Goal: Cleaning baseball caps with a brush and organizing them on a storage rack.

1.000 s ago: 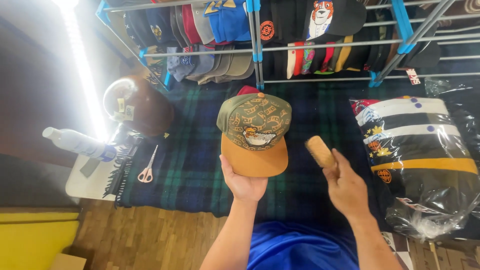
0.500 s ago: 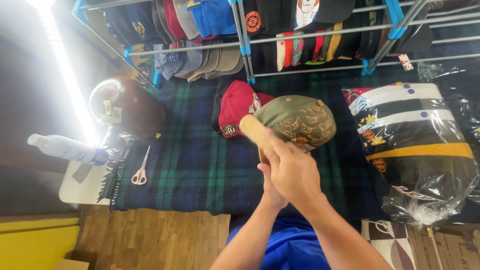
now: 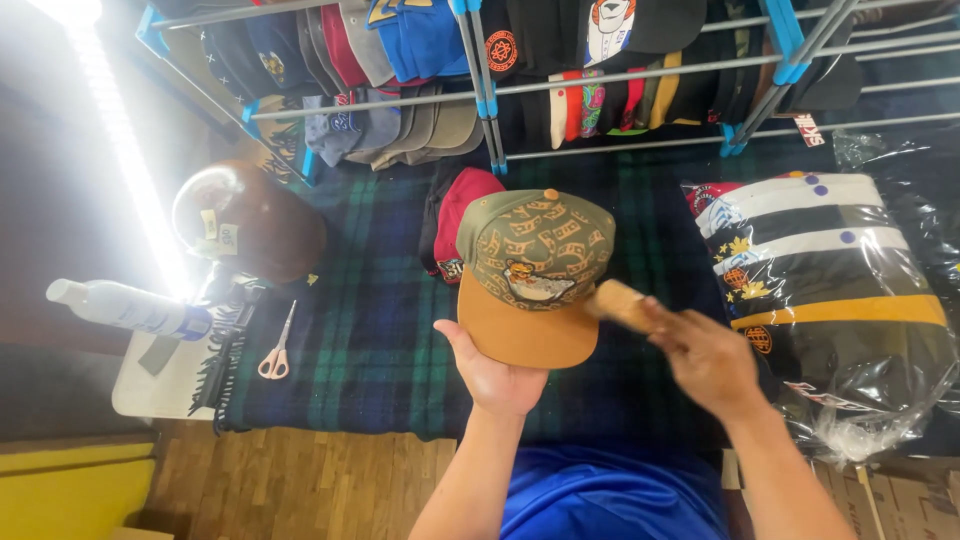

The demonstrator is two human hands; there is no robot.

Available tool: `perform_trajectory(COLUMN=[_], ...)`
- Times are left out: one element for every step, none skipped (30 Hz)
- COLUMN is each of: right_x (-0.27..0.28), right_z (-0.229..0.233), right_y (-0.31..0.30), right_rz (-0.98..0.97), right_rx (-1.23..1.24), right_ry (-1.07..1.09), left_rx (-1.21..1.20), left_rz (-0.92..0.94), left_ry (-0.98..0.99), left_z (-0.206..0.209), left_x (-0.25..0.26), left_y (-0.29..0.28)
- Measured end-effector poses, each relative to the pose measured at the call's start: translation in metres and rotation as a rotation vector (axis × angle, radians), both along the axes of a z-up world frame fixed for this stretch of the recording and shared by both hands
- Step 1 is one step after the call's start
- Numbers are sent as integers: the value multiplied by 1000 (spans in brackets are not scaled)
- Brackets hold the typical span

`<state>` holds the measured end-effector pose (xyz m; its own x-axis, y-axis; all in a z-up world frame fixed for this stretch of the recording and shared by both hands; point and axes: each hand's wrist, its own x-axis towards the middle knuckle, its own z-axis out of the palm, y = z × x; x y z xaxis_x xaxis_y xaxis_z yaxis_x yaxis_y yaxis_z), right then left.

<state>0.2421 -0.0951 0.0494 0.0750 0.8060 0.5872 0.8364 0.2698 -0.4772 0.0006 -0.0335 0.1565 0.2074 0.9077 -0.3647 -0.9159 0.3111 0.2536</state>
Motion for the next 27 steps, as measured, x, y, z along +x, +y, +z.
perform_trajectory(right_x=[3,6,10,-5,-22,-39,-37,-35,-35,-22,-9,3,3,3,3,-9,-21,-33,-39,-45,-52,-40,-27,-14,-9,-3,5], right_z=[-1,-2,-1,17,33,49,46,43,40,28,16,4,10,15,21,30,37,44,57,70,85,73,62,51,50,50,50], right_y=[-1,-2,-1,5,5,5,9,13,15,20,27,34,33,32,32,28,22,16,16,16,17,19,24,28,29,29,32], right_rz=[0,-34,-71,-74,3,79,72,71,71,64,12,-41,-37,-80,-128,-130,-71,-11,-15,-38,-59,-63,-150,-237,-233,-286,-338], right_rx=[0,51,105,108,169,231,235,261,280,278,277,275,274,253,234,236,204,171,168,133,100,101,-91,-283,-280,-339,-394], right_ry=[1,-19,-41,-43,39,122,120,1,-114,-113,-24,64,64,109,154,153,268,382,385,332,279,282,335,386,385,408,429], left_rx=[0,-41,-79,-76,-96,-117,-114,-130,-153,-155,-146,-137,-138,-137,-133,-132,-111,-90,-93,11,117,118,185,251,255,314,376], left_rz=[0,-18,-40,-43,-69,-96,-104,-100,-94,-101,-98,-95,-90,-73,-62,-64,-64,-64,-67,-24,19,15,36,56,60,68,76], left_ry=[1,-5,-13,-14,-20,-26,-26,-27,-25,-22,-6,10,9,38,69,69,94,120,124,117,108,111,116,122,121,144,166], left_z=[-1,-1,-1,3,5,6,7,8,9,10,12,13,12,11,11,10,9,7,3,-1,-3,-5,-6,-8,-12,-16,-19], left_x=[0,-1,1,5,8,11,14,16,17,15,14,11,10,8,7,8,8,9,8,8,7,5,3,2,1,0,1], left_y=[-1,-3,-2,0,-2,-4,-6,-9,-14,-14,-13,-12,-13,-13,-11,-8,-8,-8,-9,-11,-12,-11,-10,-8,-7,-7,-4])
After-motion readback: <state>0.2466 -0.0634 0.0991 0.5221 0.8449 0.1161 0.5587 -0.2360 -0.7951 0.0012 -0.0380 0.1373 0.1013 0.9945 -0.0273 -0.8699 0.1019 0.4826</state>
